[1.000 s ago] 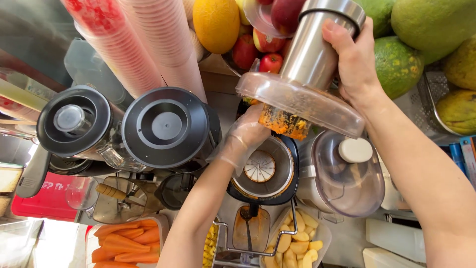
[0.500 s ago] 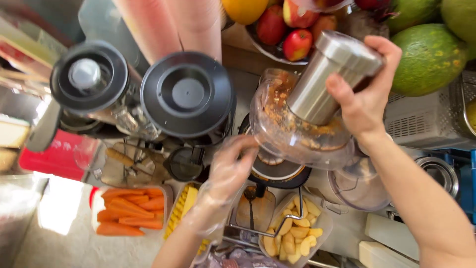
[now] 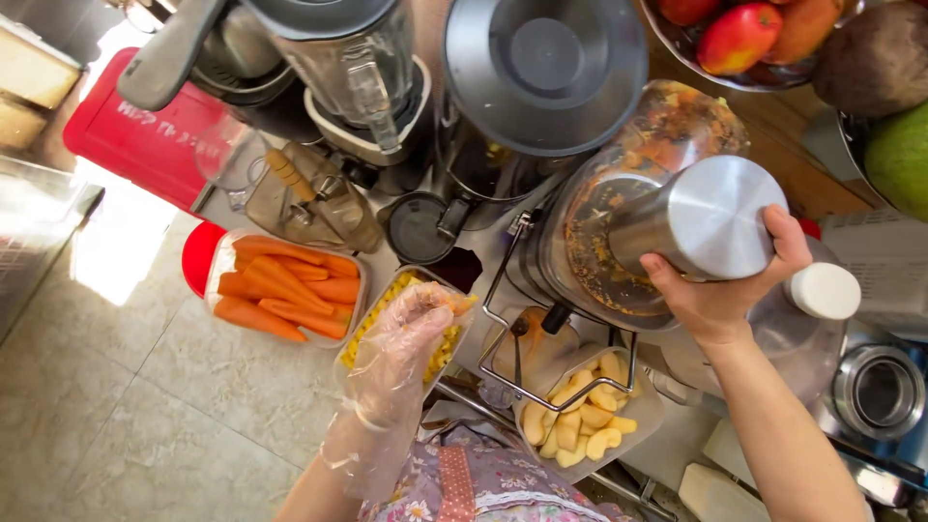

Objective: The recorder prepares juice by putting carrots, pineapples, and apples into a commercial juicer.

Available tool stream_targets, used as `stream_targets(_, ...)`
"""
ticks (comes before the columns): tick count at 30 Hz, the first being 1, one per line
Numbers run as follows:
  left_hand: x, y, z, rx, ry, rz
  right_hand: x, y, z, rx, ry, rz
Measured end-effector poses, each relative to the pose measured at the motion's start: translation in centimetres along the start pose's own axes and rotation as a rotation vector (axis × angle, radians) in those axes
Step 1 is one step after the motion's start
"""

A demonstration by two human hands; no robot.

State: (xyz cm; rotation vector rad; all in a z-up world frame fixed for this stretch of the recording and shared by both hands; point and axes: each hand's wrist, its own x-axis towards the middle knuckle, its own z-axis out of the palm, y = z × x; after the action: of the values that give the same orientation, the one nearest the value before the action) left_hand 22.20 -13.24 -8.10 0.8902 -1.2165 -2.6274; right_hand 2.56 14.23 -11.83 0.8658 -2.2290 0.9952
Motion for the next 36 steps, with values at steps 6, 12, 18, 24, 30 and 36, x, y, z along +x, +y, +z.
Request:
stream_targets(6, 1.4, -4.4, -3.6, -0.582, -0.194, 0.006, 0.3, -0.9, -0.4, -0.049, -0.038, -0.027)
stream_targets(12, -1.3, -4.0, -8.1, -0.756, 0.001, -0.114, -1.7, -4.6, -1.3, -0.071, -0.088, 0.009)
stream_targets(18, -6.0, -3.2, -19.9, -0.727, 0.071, 0.202, -11.0, -20.9, 3.5, 0.138, 0.027, -0.163)
stream_targets(24, -5.6, -12.5, -41.0, -0.51, 0.503, 0.296, -24.1, -40.6, 18.5, 0.846, -1.003, 0.244)
stream_targets(30, -3.5, -20.2, -56.1, 0.278, 0.675, -0.014, -35.6, -46.6, 33.3, 0.686, -0.802, 0.345)
stream_targets(36, -0.5, -21.8, -56.1, 1.565, 0.308, 0.057, -47.8, -36.6, 45.2, 0.15, -0.997, 0.803)
